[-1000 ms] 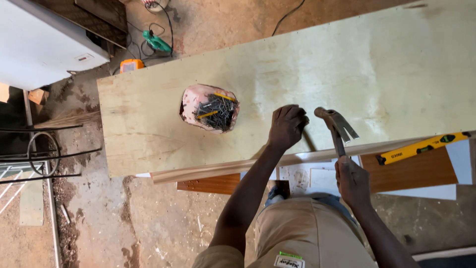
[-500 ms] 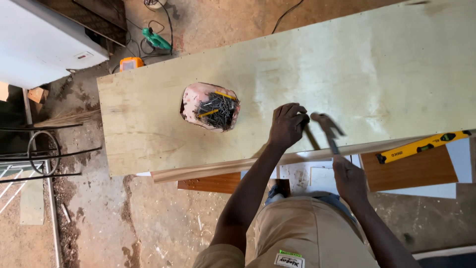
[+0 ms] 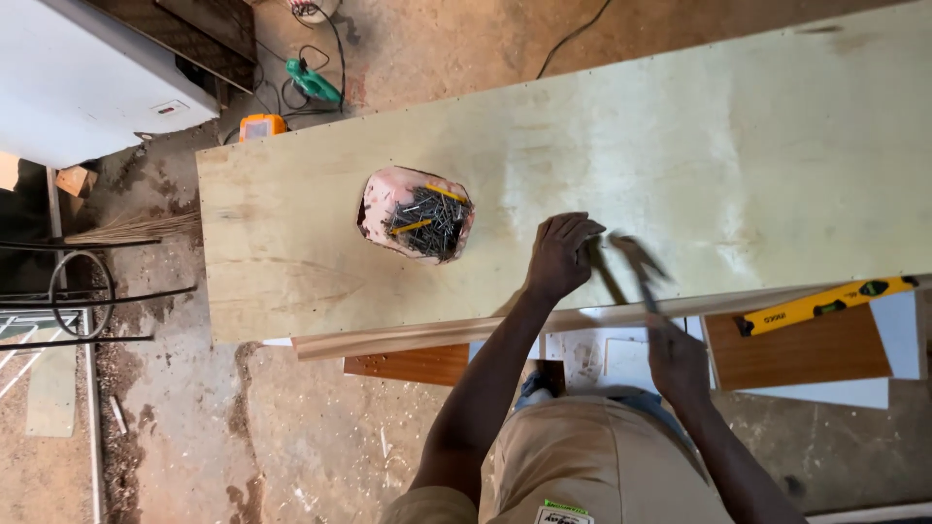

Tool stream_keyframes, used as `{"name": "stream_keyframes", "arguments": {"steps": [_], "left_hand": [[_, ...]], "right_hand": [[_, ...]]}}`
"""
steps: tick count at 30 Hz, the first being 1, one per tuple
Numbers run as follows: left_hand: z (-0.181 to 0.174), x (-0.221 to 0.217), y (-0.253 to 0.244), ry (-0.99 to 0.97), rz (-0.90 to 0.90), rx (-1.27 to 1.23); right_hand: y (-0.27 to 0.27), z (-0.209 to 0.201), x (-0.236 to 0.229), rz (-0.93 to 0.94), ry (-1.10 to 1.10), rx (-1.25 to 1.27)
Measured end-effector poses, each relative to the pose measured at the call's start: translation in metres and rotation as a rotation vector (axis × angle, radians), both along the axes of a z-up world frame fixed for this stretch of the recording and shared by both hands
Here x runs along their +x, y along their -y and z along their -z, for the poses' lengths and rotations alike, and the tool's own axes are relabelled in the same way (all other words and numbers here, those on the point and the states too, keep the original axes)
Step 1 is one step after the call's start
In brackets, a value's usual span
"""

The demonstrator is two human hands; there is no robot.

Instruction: Hammering nails into a wooden board to secure a component

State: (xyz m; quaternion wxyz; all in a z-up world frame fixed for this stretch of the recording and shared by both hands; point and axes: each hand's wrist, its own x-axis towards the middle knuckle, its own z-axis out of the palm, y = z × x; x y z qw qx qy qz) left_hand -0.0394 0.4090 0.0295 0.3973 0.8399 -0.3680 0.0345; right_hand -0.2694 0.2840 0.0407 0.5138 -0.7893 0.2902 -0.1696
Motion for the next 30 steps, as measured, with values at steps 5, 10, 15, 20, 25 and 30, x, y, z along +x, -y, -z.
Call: {"name": "stream_keyframes", "arguments": {"steps": [5, 10, 15, 20, 25, 30], "left_hand": [[0.015, 0.002, 0.000, -0.003, 0.008, 0.026], [0.028, -0.008, 0.001, -0.039, -0.003, 0.037], [0.027, 0.004, -0.002, 0.030, 0.016, -0.032], [0.026, 0.005, 0.001, -0.114, 0.005, -0.266], [-0.042, 0.016, -0.055, -0.310, 0.022, -0.378], [-0.111, 0.102, -0.160, -0.066, -0.320, -0.268]], "right_hand": [[-0.008, -0.057, 0.019, -0.023, -0.175, 0.192], [-0.011, -0.017, -0.012, -0.062, 0.013, 0.345], [-0.004, -0.043, 0.022, -0.134, -0.756, -0.111], [-0.014, -0.078, 0.035, -0.100, -0.837, -0.009], [-0.018, -0.092, 0.040, -0.041, -0.689, 0.166], [-0.022, -0.100, 0.036, -0.081, -0.627, 0.192]]}}
